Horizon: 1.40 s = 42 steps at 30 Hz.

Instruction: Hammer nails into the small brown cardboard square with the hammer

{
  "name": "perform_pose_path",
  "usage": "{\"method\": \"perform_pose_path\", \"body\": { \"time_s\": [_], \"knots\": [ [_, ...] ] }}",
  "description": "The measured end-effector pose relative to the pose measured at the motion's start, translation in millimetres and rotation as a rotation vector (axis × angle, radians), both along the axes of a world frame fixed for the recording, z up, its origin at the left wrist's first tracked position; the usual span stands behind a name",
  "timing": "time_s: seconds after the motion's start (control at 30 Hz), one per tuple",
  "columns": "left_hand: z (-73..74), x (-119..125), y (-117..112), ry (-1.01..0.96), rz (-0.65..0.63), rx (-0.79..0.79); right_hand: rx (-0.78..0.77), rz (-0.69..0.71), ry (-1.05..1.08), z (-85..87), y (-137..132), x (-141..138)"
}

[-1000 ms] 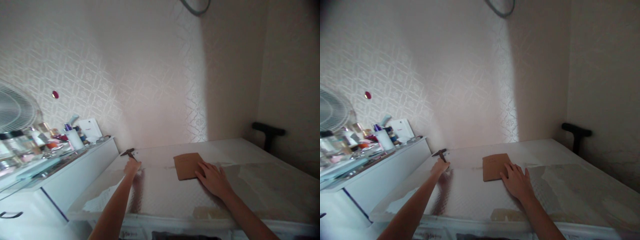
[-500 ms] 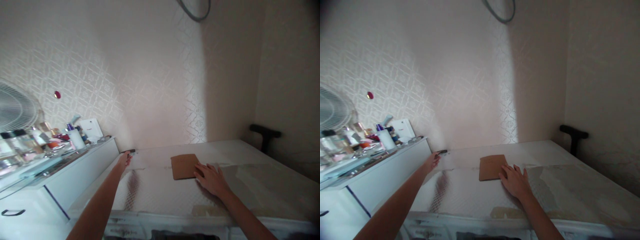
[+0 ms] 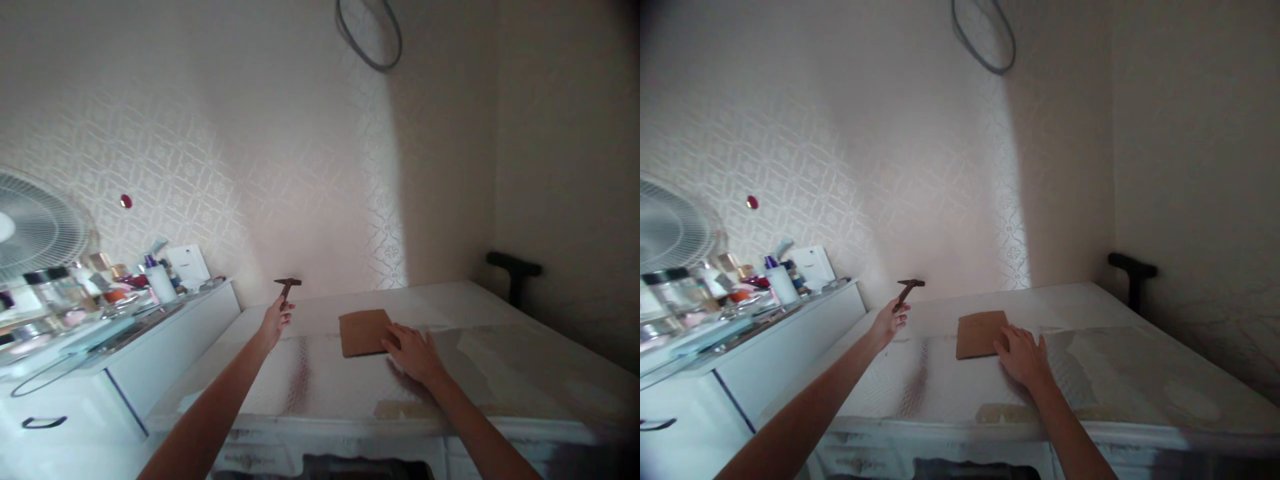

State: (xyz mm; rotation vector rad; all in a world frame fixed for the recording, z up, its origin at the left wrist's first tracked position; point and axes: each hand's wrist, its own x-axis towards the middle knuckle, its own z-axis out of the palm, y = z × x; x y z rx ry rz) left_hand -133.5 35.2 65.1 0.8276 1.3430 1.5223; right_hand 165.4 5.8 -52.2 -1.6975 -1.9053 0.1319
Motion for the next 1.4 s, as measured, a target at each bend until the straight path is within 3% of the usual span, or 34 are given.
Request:
{"method": "perform_pose_path", "body": {
  "time_s": [0.13,0.4,0.63,1.03,1.4],
  "knots": [
    [-0.3,42.5,-11.1,-0.116,-0.150,-0.008,0.108,-0.065,0.121,-7.5,9.7,3.5],
    [-20.0,132.2,-28.5,-0.286,-0.478,-0.068,0.252,-0.165,0.452,-8.9,19.1,12.0],
    [-36.2,189.6,-31.5,-0.340,-0.561,-0.112,0.277,-0.163,0.642,-3.1,16.3,12.5],
    [-47.5,211.6,-24.4,-0.256,-0.613,-0.162,0.253,-0.159,0.748,1.4,14.3,11.7],
    [-51.8,213.8,-11.1,0.248,-0.701,-0.195,0.305,-0.064,0.944,9.8,4.1,13.4]
  ]
}}
